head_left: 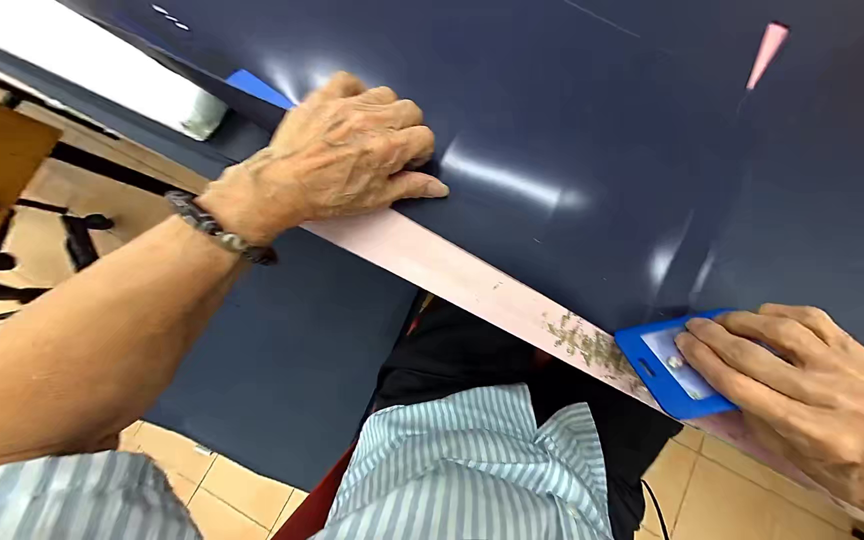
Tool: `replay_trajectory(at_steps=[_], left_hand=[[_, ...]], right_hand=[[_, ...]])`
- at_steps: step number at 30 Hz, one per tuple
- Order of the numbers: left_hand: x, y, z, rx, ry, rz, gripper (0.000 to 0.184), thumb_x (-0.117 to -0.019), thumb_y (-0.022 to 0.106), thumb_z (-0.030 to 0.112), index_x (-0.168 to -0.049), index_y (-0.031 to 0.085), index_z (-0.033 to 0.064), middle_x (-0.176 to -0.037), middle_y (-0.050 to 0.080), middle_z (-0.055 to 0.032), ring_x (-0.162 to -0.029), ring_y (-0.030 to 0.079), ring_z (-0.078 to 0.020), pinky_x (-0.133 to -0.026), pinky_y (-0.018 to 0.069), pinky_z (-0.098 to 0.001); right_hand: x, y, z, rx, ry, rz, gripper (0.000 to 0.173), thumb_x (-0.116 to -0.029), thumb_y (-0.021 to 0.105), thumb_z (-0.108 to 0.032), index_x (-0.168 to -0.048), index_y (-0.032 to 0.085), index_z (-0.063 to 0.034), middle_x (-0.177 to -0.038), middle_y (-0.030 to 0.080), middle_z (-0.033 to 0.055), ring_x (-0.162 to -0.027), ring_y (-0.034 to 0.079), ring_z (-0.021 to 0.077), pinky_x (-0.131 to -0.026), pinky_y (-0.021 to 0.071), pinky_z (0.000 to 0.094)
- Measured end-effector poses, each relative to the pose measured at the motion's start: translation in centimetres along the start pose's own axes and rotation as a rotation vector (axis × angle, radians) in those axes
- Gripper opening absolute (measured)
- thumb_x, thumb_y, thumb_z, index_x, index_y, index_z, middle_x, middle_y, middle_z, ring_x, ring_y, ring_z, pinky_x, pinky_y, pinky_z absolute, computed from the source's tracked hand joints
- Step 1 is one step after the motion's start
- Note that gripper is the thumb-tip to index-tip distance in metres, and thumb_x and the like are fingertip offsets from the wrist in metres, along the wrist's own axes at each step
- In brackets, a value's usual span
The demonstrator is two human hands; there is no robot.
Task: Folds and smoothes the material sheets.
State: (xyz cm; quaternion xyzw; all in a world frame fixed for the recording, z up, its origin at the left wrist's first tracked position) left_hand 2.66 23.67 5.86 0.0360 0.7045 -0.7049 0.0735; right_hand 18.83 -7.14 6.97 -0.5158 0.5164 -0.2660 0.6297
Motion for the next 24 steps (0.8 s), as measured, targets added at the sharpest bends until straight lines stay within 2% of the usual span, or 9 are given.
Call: replay_trajectory(at_steps=[2,4,8,10,12,17,20,22,24], left_hand=[[-0.1,0.4,-0.8,0.129,-0.012,0.055,0.052,-0.1012,0.047,0.050,-0.089,0.063,0.0022,-0.092,0.063,-0.0206,-0.093,0.062,-0.0414,-0.087,0.0420,-0.0589],[-0.4,0.6,-1.6,0.266,-0.021,0.112,0.045,-0.1009,0.048,0.044,-0.097,0.065,0.0029,-0.099,0.065,-0.0180,-0.099,0.062,-0.0361,-0.088,0.0434,-0.0528],[-0.4,0.4,-3.3,0.548,-0.072,0.173,0.038,-0.1051,0.038,0.027,-0.117,0.061,-0.0009,-0.099,0.064,-0.0086,-0.094,0.060,-0.0148,-0.084,0.0499,-0.0327],[-0.4,0.2,-3.5,0.668,-0.074,0.191,0.040,-0.1070,0.032,0.023,-0.120,0.059,-0.0033,-0.106,0.065,-0.0096,-0.101,0.060,-0.0122,-0.090,0.0490,-0.0295],[-0.5,0.0,-3.4,0.743,-0.069,0.217,0.040,-0.1071,0.028,0.022,-0.119,0.057,-0.0036,-0.106,0.064,-0.0075,-0.098,0.059,-0.0084,-0.085,0.0479,-0.0252],[-0.6,0.2,-3.7,0.865,-0.078,0.255,0.042,-0.1091,0.026,0.025,-0.120,0.054,-0.0038,-0.106,0.064,-0.0061,-0.097,0.060,-0.0074,-0.087,0.0492,-0.0250],[-0.7,-0.6,-4.0,0.917,-0.161,0.289,0.046,-0.1092,0.020,0.026,-0.125,0.049,-0.0066,-0.112,0.063,-0.0107,-0.104,0.062,-0.0117,-0.092,0.0521,-0.0290],[0.1,-3.0,-2.6,0.820,-0.204,0.365,0.045,-0.1087,0.028,0.024,-0.132,0.050,-0.0070,-0.125,0.062,-0.0136,-0.119,0.061,-0.0141,-0.103,0.0507,-0.0307],[2.3,-6.9,0.6,0.552,-0.189,0.455,0.042,-0.1070,0.045,0.025,-0.131,0.057,-0.0071,-0.131,0.063,-0.0154,-0.127,0.058,-0.0183,-0.109,0.0475,-0.0340]], right_hand=[[-1.7,0.9,-0.2,-0.028,-0.039,0.022,0.023,-0.1069,0.044,-0.012,-0.117,0.064,-0.0074,-0.110,0.071,0.0130,-0.098,0.061,0.0309,-0.089,0.0435,0.0429],[-4.3,1.7,-0.7,-0.050,-0.083,0.031,0.023,-0.1058,0.044,-0.008,-0.114,0.065,-0.0068,-0.107,0.070,0.0127,-0.095,0.061,0.0297,-0.089,0.0439,0.0414],[-10.4,3.8,-1.5,-0.114,-0.214,0.025,0.023,-0.1038,0.044,-0.003,-0.107,0.067,-0.0053,-0.099,0.071,0.0111,-0.088,0.062,0.0273,-0.084,0.0452,0.0404],[-13.4,4.9,-1.9,-0.145,-0.270,0.030,0.023,-0.1022,0.045,0.000,-0.104,0.068,-0.0052,-0.096,0.070,0.0097,-0.087,0.062,0.0258,-0.083,0.0453,0.0396],[-16.1,6.0,-2.0,-0.163,-0.313,0.051,0.023,-0.1007,0.047,0.001,-0.101,0.070,-0.0058,-0.094,0.070,0.0080,-0.087,0.062,0.0237,-0.082,0.0451,0.0381],[-21.7,8.5,-2.1,-0.194,-0.378,0.102,0.021,-0.0984,0.053,-0.001,-0.098,0.074,-0.0042,-0.090,0.071,0.0094,-0.083,0.063,0.0253,-0.078,0.0468,0.0401],[-23.9,9.5,-2.0,-0.202,-0.371,0.152,0.021,-0.0969,0.054,-0.001,-0.098,0.074,-0.0035,-0.087,0.069,0.0103,-0.083,0.063,0.0276,-0.075,0.0456,0.0416],[-23.9,9.6,-1.9,-0.199,-0.354,0.182,0.023,-0.0954,0.053,0.001,-0.097,0.075,-0.0038,-0.089,0.072,0.0103,-0.086,0.065,0.0277,-0.078,0.0456,0.0422],[-23.3,9.5,-1.7,-0.199,-0.325,0.215,0.023,-0.0941,0.054,0.001,-0.095,0.076,-0.0057,-0.091,0.073,0.0090,-0.088,0.065,0.0266,-0.079,0.0451,0.0414]])
Point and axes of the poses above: each hand's wrist, its own x-axis away from the middle knuckle, its own y-axis out of the palm, z = x × y, the point moved 8 cm from there along -x, towards the middle knuckle
